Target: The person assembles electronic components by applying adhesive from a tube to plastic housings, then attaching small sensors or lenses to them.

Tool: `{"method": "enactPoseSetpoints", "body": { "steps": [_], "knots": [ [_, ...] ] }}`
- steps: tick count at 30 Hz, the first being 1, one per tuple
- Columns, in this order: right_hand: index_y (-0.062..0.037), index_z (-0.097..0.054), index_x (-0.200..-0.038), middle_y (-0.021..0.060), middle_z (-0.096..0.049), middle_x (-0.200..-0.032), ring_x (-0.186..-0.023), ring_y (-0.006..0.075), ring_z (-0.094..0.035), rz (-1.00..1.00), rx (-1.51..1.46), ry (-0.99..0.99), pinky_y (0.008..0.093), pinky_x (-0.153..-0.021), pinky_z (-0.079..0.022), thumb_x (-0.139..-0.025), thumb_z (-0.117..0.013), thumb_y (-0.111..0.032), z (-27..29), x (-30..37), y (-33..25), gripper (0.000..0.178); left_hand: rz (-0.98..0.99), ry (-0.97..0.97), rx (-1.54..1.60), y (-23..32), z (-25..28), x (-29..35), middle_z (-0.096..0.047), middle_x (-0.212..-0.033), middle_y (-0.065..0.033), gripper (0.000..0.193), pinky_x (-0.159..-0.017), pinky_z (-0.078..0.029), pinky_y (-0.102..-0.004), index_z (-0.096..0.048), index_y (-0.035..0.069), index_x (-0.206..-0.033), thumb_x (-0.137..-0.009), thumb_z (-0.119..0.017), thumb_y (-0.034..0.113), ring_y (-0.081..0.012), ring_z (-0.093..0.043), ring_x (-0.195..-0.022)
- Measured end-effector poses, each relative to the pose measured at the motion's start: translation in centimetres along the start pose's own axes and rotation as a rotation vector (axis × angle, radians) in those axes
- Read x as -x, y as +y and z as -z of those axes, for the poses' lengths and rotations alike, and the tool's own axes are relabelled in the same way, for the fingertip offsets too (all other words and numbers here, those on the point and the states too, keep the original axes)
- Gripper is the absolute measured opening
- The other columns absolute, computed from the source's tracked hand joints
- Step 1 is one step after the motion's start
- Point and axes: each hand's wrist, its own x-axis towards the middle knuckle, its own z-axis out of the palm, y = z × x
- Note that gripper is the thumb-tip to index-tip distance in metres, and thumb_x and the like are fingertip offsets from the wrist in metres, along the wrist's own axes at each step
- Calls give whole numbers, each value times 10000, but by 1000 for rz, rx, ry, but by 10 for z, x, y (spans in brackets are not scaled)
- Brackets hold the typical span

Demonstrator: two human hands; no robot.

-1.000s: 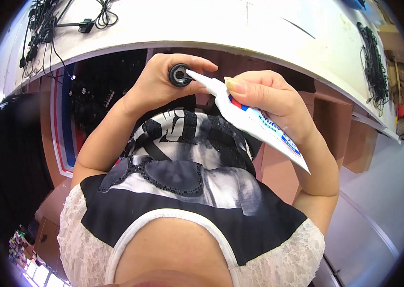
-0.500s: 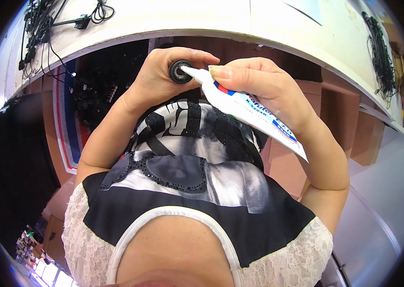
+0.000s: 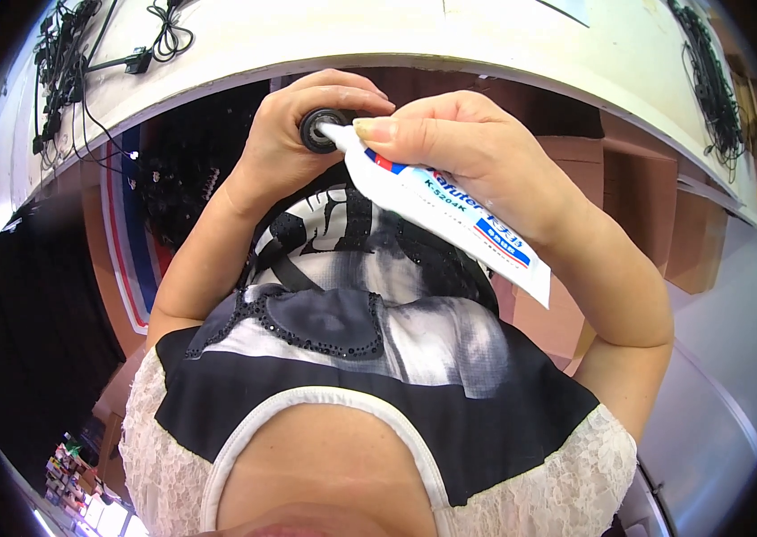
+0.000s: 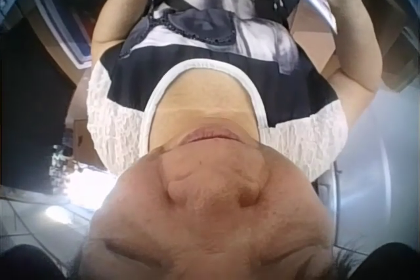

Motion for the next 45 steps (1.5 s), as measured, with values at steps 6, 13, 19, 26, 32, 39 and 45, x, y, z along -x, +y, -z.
{"method": "enactPoseSetpoints", "body": {
  "steps": [6, 13, 19, 26, 32, 39, 45],
  "knots": [
    [10, -578, -759, -8, -499, -556, -405, 29, -387, -18, -2, -6, 168, -379, -281, -855, -524, -220, 13, -8, -4, 255, 117, 5, 103, -1, 0, -8, -596, -751, -49, 151, -445, -440, -191, -630, 10, -842, -698, -674, -10, -88, -571, -551],
    [-8, -589, -819, -11, -492, -545, -408, 30, -380, 365, -139, -32, 168, -385, -269, -875, -519, -250, 56, -21, -15, 258, 380, -41, 248, 10, 8, -21, -626, -761, -38, 125, -646, -464, -200, -616, -19, -820, -707, -670, -22, -67, -567, -693],
    [-20, -593, -885, 15, -553, -678, -616, 58, -494, 544, 567, 512, 205, -556, -395, -896, -485, -286, 120, -75, -39, 287, 428, -168, 370, 22, 21, -23, -556, -716, 10, 166, -614, -410, -194, -575, 17, -823, -687, -664, 55, -43, -504, -676],
    [-24, -587, -842, 110, -583, -705, -679, 255, -570, 511, 1118, 494, 296, -648, -459, -865, -501, -243, 64, -28, -53, 237, 338, -93, 693, 37, 36, -18, -456, -787, -30, 374, -603, -304, -201, -477, 12, -985, -743, -610, 266, -84, -394, -681],
    [-23, -474, -1137, 85, -588, -928, -781, 198, -555, 467, 892, -34, 308, -752, -447, -821, -554, -190, 56, -73, 75, 366, 140, 42, 882, 38, 23, -29, -483, -818, -2, 303, -633, -348, -159, -440, 36, -1122, -852, -553, 116, -43, -420, -729],
    [-77, -491, -1102, 37, -565, -834, -689, 112, -533, 155, 344, -170, 257, -616, -452, -837, -579, -260, 42, -138, 132, 334, 125, 115, 543, 50, 14, -33, -477, -788, -30, 457, -622, -333, -186, -380, -5, -1188, -837, -592, 196, -71, -401, -691],
    [-49, -584, -852, 54, -577, -709, -638, 134, -543, 421, 589, -24, 264, -579, -447, -863, -542, -274, 66, -151, 170, 229, 79, 122, 502, 49, 13, -32, -476, -784, -14, 423, -629, -326, -177, -393, -15, -1186, -843, -574, 154, -64, -400, -697]
  ]
}}
